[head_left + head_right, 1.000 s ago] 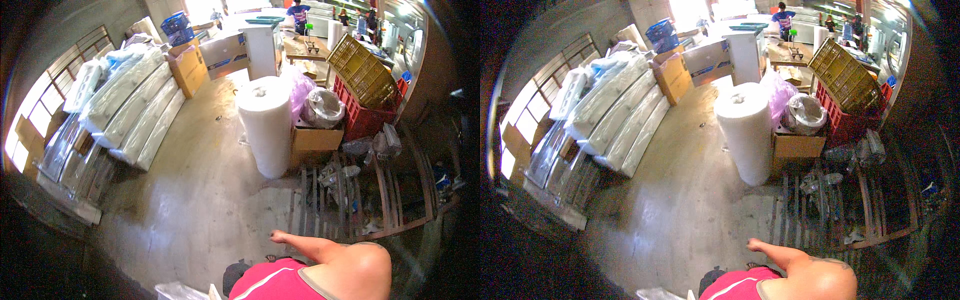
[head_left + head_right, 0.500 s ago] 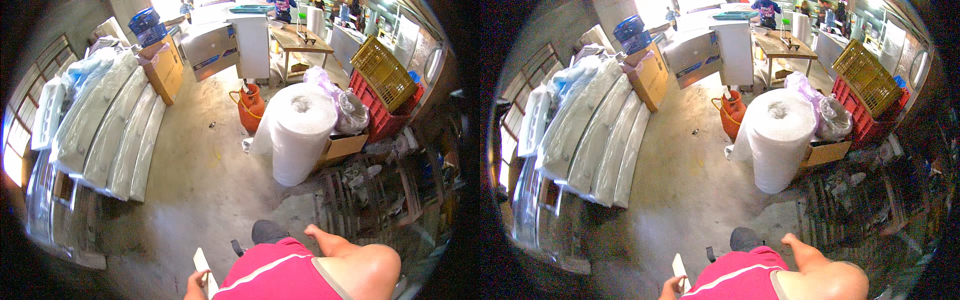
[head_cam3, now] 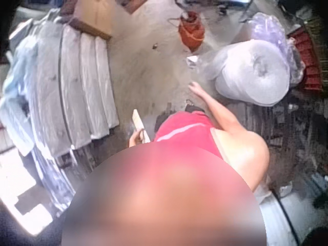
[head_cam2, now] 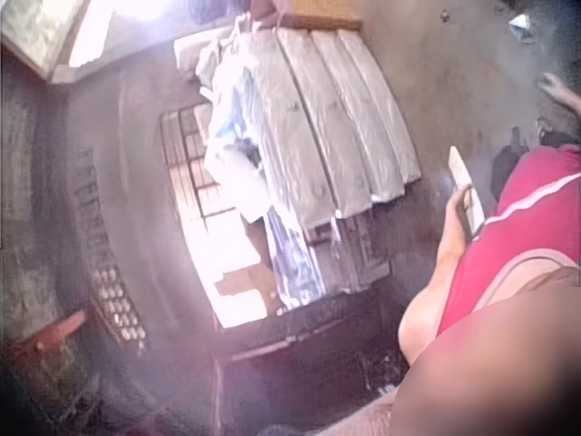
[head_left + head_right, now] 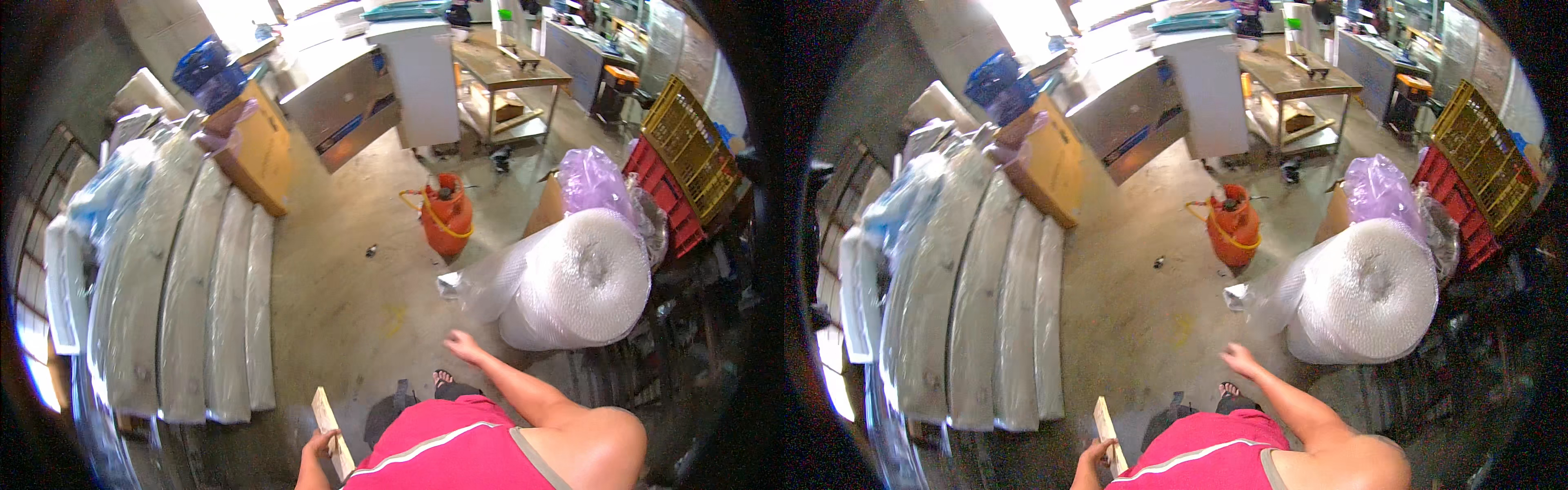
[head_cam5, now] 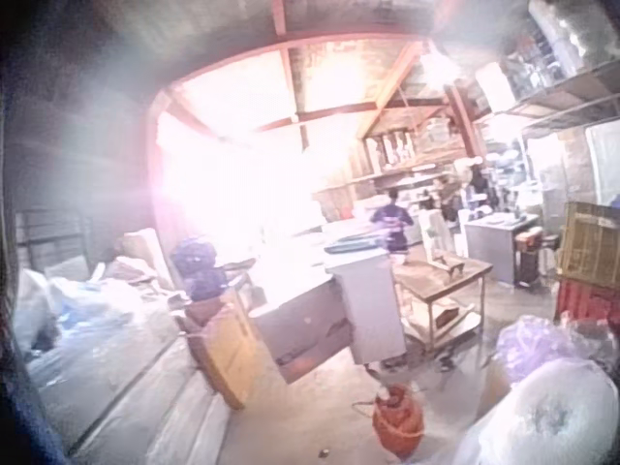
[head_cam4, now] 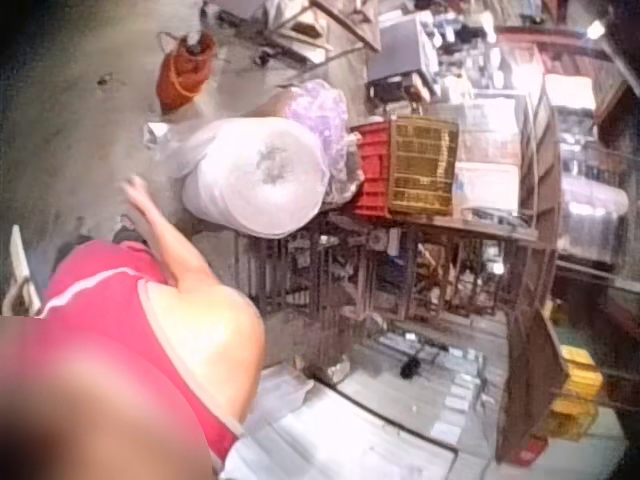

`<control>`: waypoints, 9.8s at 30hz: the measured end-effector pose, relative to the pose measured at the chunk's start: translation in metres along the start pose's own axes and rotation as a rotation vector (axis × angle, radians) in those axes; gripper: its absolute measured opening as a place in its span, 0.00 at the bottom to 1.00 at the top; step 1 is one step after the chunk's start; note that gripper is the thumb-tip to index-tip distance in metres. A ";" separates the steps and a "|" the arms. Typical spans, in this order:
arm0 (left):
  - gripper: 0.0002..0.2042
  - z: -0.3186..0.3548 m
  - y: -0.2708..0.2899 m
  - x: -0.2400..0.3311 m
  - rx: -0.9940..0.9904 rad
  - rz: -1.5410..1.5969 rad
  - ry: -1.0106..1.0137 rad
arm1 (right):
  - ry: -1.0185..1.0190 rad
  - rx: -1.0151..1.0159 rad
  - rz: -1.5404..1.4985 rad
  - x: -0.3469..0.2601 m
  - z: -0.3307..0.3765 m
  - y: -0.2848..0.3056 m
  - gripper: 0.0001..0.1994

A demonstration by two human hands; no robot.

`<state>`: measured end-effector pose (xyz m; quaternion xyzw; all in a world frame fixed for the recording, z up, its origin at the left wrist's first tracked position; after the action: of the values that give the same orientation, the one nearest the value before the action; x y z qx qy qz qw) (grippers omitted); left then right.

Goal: The person uses a jigsaw to cut a small piece of wood while holding it with their bare feet. After cutting, they move the wood to a workbench, retrieve pliers and a hammer from a toolbox, and use the pliers to remove nails from the wood.

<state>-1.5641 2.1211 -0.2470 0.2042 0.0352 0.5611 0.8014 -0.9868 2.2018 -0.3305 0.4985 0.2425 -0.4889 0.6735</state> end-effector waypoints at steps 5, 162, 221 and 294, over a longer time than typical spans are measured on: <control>0.57 -0.081 0.035 0.106 -0.120 -0.078 0.104 | 0.703 -0.236 -0.821 -0.402 -0.083 0.111 0.13; 0.38 0.342 -1.393 1.885 -0.268 -0.371 -1.197 | -0.043 0.011 -0.568 0.056 -1.193 1.545 0.27; 0.30 0.350 -2.064 1.802 -0.929 -1.156 -0.313 | -0.514 0.859 -0.329 0.646 -0.809 1.966 0.16; 0.21 0.662 -2.530 2.002 0.098 -1.281 -1.687 | 0.176 0.687 0.499 0.757 -1.082 2.762 0.12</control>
<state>1.6003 3.0342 -0.2240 0.5030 -0.4088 -0.2914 0.7036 1.9801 2.9388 -0.1637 0.7770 -0.0057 -0.3189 0.5427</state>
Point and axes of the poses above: each hand's wrist, its own z-axis away from the middle knuckle, its own y-axis out of the back of the hand, x = y × z, the point moved 3 cm from there along -z, towards the middle knuckle, and after that the axes turned 2 degrees about z, right-handed, at the moved point
